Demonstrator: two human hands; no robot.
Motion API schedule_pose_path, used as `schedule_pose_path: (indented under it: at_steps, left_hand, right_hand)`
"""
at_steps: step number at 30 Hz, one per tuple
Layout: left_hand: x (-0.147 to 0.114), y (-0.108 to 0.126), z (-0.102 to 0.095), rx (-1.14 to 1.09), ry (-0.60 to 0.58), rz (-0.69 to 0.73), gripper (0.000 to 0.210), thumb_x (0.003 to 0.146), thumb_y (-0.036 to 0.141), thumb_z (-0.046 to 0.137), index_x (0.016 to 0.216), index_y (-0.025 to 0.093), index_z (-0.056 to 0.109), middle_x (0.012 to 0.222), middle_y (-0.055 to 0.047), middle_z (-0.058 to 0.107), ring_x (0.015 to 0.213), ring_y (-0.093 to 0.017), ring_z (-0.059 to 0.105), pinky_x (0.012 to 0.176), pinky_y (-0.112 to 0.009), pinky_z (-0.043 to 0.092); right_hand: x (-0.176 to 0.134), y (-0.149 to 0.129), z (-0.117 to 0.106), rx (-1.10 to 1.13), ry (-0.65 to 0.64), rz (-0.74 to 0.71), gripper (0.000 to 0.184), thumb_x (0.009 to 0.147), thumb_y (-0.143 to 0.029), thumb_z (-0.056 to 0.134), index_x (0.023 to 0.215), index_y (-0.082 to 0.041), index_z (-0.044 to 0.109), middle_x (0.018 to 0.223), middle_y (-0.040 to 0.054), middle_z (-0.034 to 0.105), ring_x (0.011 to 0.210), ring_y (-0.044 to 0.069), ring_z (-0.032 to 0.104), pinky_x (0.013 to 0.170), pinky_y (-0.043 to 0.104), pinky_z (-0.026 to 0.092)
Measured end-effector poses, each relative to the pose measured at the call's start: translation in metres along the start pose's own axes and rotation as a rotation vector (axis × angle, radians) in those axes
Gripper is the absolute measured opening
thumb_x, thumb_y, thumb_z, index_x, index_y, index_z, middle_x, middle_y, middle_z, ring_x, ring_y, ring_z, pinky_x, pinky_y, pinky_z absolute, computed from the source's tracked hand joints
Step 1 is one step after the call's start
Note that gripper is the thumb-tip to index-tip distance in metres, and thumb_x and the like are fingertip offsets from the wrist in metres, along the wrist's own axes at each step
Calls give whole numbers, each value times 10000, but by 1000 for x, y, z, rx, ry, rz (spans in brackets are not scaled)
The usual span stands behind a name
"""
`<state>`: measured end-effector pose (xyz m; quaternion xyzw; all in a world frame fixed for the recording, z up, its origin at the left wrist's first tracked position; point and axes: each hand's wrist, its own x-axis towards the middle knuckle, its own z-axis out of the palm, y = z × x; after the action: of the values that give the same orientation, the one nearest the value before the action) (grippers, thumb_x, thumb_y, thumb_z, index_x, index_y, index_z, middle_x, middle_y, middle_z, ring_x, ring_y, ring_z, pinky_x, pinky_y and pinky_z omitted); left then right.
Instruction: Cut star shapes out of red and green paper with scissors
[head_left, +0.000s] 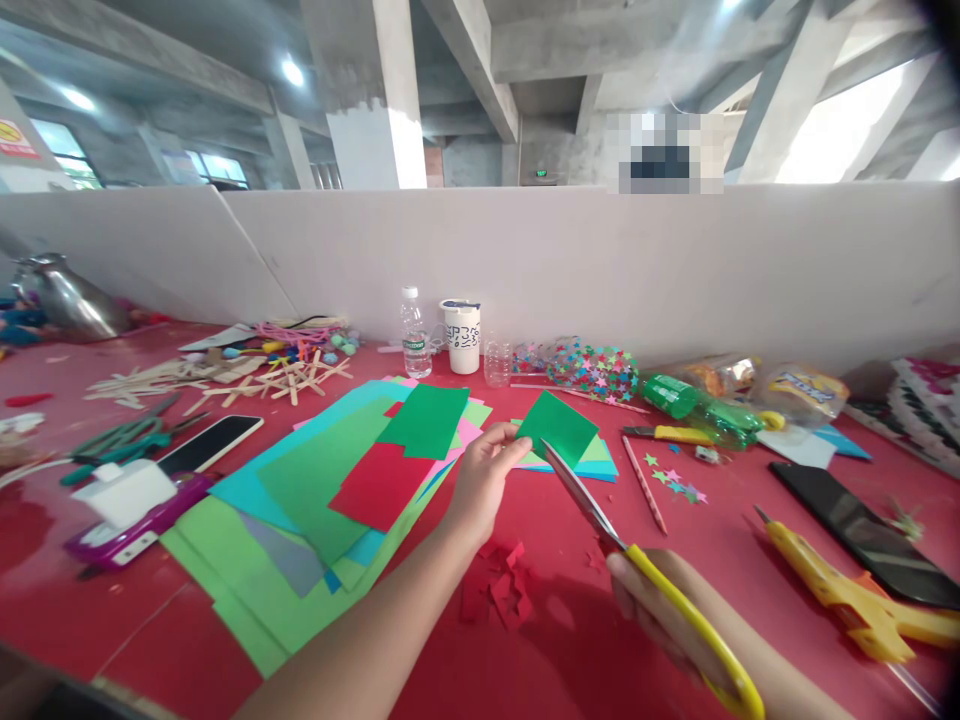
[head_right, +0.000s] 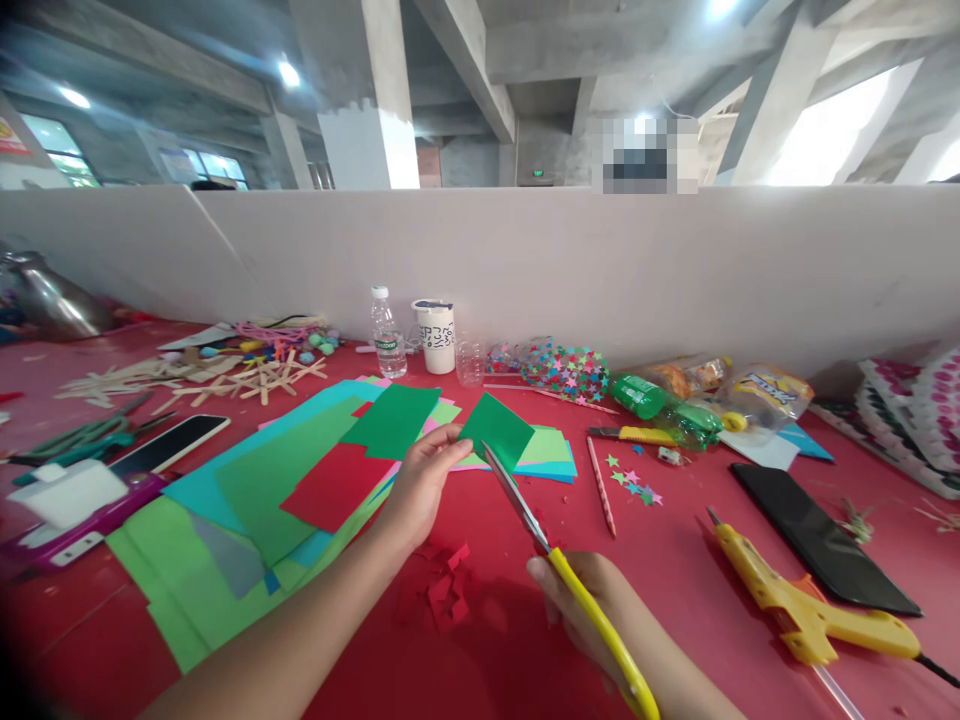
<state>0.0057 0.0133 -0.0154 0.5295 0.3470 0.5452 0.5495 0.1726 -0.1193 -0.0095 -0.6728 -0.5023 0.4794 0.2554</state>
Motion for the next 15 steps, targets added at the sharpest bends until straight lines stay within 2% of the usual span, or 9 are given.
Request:
schedule_pose_path:
  at_steps: [4, 12, 15]
  left_hand:
    - [0, -2, -1, -17, -17, -7, 142, 714, 319, 660, 699, 192, 599, 686, 29, 520, 709, -134, 468, 732, -249, 357]
    - [3, 4, -3, -6, -57, 16, 118, 715, 295, 653, 691, 190, 605, 700, 30, 535, 730, -139, 478, 752, -252, 361]
    - [3, 9, -4, 1, -94, 22, 104, 718, 284, 642, 689, 188, 613, 706, 29, 552, 738, -140, 485, 774, -254, 361]
  right_hand:
    - [1, 1, -1, 5, 5, 12, 504, 824, -653, 430, 600, -201, 440, 360, -108, 278, 298, 45, 256, 332, 162, 200]
    - [10, 13, 1, 38, 4, -6, 537, 802, -683, 446, 569, -199, 443, 329, -104, 299, 240, 36, 265, 268, 150, 169]
    - [12, 16, 0, 44, 1, 2, 541, 800, -687, 436, 569, -198, 455, 324, -99, 320, 231, 41, 279, 256, 149, 200]
